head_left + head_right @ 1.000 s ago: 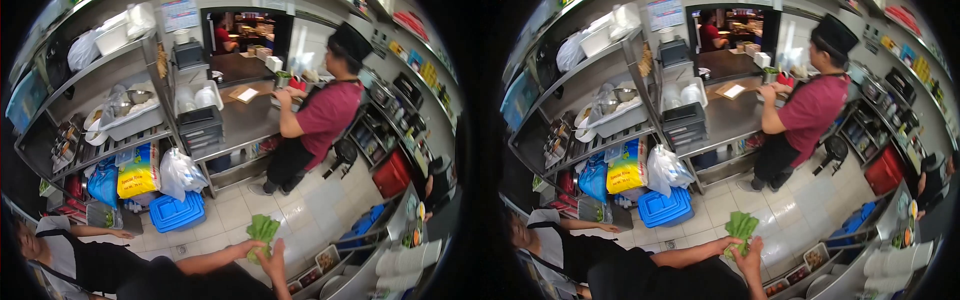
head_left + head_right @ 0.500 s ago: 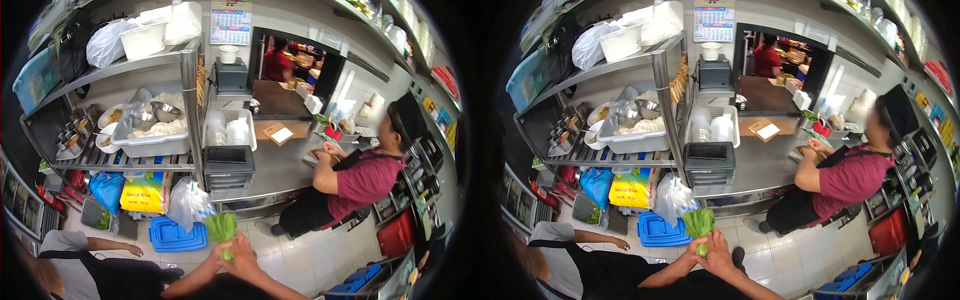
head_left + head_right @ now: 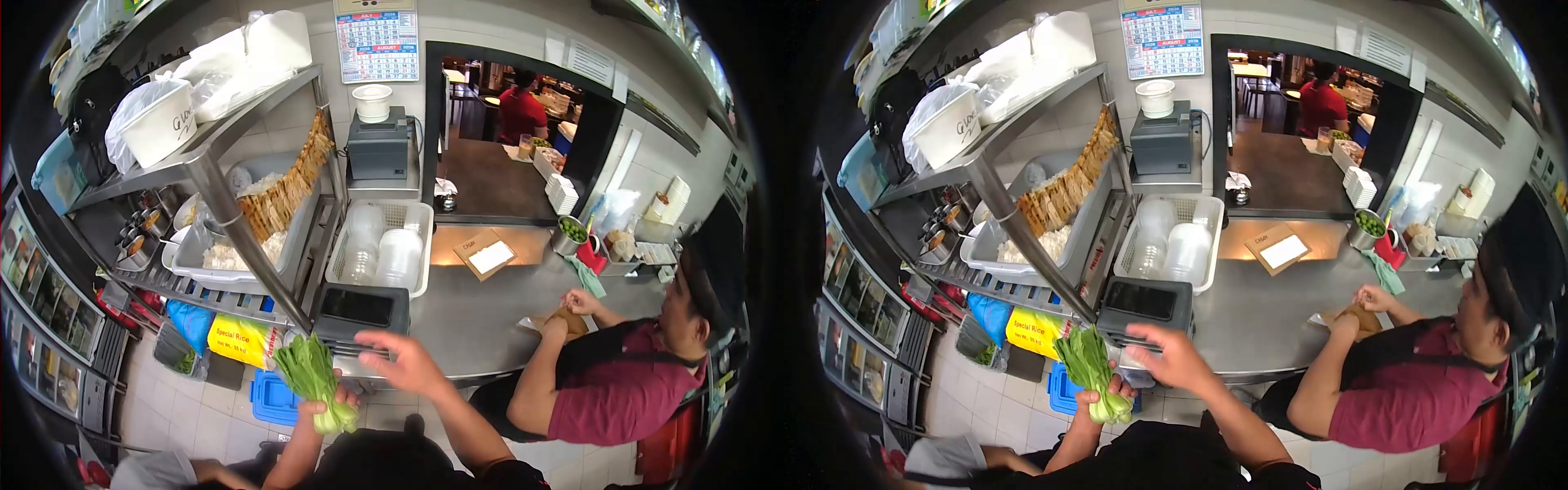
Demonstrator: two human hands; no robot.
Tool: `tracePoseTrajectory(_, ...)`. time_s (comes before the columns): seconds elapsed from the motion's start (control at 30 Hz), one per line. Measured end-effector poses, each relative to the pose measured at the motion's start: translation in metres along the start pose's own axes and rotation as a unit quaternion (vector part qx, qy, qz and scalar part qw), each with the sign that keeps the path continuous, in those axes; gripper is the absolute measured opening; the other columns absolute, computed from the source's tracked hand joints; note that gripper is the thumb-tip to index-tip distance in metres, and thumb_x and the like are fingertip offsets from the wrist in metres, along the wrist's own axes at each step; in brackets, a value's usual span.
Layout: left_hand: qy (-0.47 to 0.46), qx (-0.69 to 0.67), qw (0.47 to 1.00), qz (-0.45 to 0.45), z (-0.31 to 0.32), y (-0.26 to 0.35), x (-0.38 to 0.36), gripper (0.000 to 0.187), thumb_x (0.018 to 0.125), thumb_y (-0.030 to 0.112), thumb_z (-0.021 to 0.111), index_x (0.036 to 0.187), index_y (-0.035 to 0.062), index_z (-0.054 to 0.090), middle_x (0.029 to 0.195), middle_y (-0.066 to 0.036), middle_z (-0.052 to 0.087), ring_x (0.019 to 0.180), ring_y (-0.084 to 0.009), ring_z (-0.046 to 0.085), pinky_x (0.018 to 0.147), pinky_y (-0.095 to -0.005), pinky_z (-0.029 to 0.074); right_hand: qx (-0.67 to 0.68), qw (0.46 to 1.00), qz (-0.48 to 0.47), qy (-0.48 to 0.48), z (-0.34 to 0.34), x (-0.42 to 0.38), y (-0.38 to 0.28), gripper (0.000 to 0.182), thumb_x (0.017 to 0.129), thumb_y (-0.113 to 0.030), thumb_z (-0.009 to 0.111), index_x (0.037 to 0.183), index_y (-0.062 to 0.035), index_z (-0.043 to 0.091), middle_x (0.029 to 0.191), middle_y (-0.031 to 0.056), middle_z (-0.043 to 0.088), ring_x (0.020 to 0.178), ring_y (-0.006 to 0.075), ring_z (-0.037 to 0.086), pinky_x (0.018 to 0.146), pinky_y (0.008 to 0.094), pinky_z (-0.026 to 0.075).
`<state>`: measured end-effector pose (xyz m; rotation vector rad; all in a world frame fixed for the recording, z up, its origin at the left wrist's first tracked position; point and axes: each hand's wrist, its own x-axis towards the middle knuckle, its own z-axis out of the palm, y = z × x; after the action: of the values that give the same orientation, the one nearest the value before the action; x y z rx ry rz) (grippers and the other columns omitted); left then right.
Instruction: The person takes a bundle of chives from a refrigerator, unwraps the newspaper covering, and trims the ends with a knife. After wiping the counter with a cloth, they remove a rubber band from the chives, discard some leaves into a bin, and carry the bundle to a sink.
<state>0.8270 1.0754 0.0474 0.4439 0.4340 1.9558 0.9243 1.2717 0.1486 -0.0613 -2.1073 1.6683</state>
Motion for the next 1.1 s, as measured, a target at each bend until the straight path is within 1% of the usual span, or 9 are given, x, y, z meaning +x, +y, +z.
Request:
tracePoseTrajectory(0.27, -0.044, 0.169, 0.984, -0.029, -0.005, 0.015, 0.046, 0.082, 0.057, 0.009, 0.073, 0.132, 0.0027, 0.043, 0.083, -0.014, 0.059, 0.085, -0.0304, 0.057, 0.082, -0.0469, 0.041, -0.137, 0.970, 0.002, 0.202, -0.091, 0.134, -0.002, 0.020, 0.085, -0.013, 0.066, 0.102, -0.0015, 0.068, 0.092, 0.0022, 0.068, 0.076, 0.0074, 0.057, 0.071, 0.0247, 0.048)
tracePoseTrajectory(0.37, -0.050, 0.162, 0.985, -0.036, -0.011, 0.025, 0.069, 0.080, 0.057, 0.007, 0.074, 0.131, -0.0001, 0.042, 0.084, -0.016, 0.060, 0.088, -0.0324, 0.057, 0.083, -0.0473, 0.042, -0.300, 0.918, -0.126, 0.226, -0.125, 0.219, -0.024, 0.022, 0.080, -0.015, 0.068, 0.098, -0.0020, 0.068, 0.090, 0.0095, 0.068, 0.073, 0.0149, 0.059, 0.070, 0.0280, 0.049)
tracePoseTrajectory(0.47, -0.086, 0.180, 0.979, -0.043, -0.023, 0.041, 0.089, 0.076, 0.061, 0.007, 0.074, 0.130, 0.0007, 0.042, 0.090, -0.016, 0.061, 0.094, -0.0314, 0.057, 0.085, -0.0465, 0.044, -0.498, 0.782, -0.281, 0.250, -0.164, 0.329, -0.037, 0.017, 0.076, -0.011, 0.066, 0.091, -0.0034, 0.069, 0.092, 0.0179, 0.067, 0.085, 0.0315, 0.063, 0.077, 0.0392, 0.051)
tracePoseTrajectory(0.53, -0.089, 0.251, 0.960, -0.090, -0.043, 0.046, 0.095, 0.071, 0.065, 0.005, 0.074, 0.129, -0.0003, 0.044, 0.091, -0.014, 0.061, 0.097, -0.0274, 0.057, 0.085, -0.0431, 0.045, -0.541, 0.787, -0.162, 0.250, -0.183, 0.398, -0.056, 0.016, 0.077, -0.011, 0.064, 0.090, -0.0026, 0.070, 0.097, 0.0206, 0.066, 0.111, 0.0340, 0.054, 0.090, 0.0432, 0.047)
tracePoseTrajectory(0.57, -0.115, 0.238, 0.958, -0.110, -0.055, 0.053, 0.101, 0.067, 0.071, 0.006, 0.078, 0.131, 0.0006, 0.047, 0.118, -0.010, 0.060, 0.111, -0.0196, 0.056, 0.096, -0.0357, 0.044, -0.557, 0.793, -0.096, 0.228, -0.194, 0.432, -0.062, 0.019, 0.076, -0.014, 0.067, 0.092, -0.0035, 0.071, 0.099, 0.0208, 0.066, 0.109, 0.0340, 0.056, 0.090, 0.0433, 0.047)
tracePoseTrajectory(0.7, 0.021, 0.247, 0.955, -0.166, 0.010, 0.100, 0.107, 0.073, 0.068, 0.003, 0.079, 0.133, 0.0003, 0.045, 0.122, -0.010, 0.059, 0.112, -0.0209, 0.056, 0.096, -0.0347, 0.045, -0.670, 0.722, 0.154, 0.079, -0.213, 0.522, -0.073, 0.033, 0.072, -0.026, 0.075, 0.098, -0.0076, 0.072, 0.106, 0.0195, 0.066, 0.103, 0.0336, 0.061, 0.089, 0.0425, 0.049)
tracePoseTrajectory(0.9, -0.054, 0.248, 0.959, -0.124, -0.030, 0.093, 0.127, 0.078, 0.064, -0.004, 0.077, 0.134, -0.0001, 0.043, 0.128, -0.012, 0.054, 0.115, -0.0233, 0.055, 0.096, -0.0362, 0.045, -0.673, 0.687, 0.272, 0.026, -0.227, 0.566, -0.049, 0.050, 0.066, -0.032, 0.081, 0.110, -0.0120, 0.069, 0.122, 0.0123, 0.062, 0.111, 0.0294, 0.060, 0.090, 0.0414, 0.048)
tracePoseTrajectory(0.97, -0.066, 0.235, 0.962, -0.122, -0.035, 0.091, 0.131, 0.078, 0.064, -0.003, 0.077, 0.134, -0.0001, 0.043, 0.127, -0.013, 0.055, 0.113, -0.0252, 0.056, 0.093, -0.0388, 0.048, -0.686, 0.693, 0.222, 0.022, -0.232, 0.573, -0.039, 0.029, 0.067, -0.016, 0.071, 0.095, -0.0088, 0.073, 0.101, 0.0136, 0.069, 0.099, 0.0313, 0.065, 0.084, 0.0401, 0.051)
tracePoseTrajectory(1.1, -0.041, 0.256, 0.959, -0.114, -0.042, 0.087, 0.138, 0.076, 0.062, 0.001, 0.079, 0.130, -0.0004, 0.046, 0.115, -0.012, 0.061, 0.105, -0.0249, 0.061, 0.090, -0.0397, 0.049, -0.702, 0.674, 0.225, 0.037, -0.215, 0.558, -0.052, 0.027, 0.066, -0.012, 0.066, 0.091, -0.0055, 0.072, 0.095, 0.0147, 0.070, 0.095, 0.0309, 0.066, 0.081, 0.0399, 0.052)
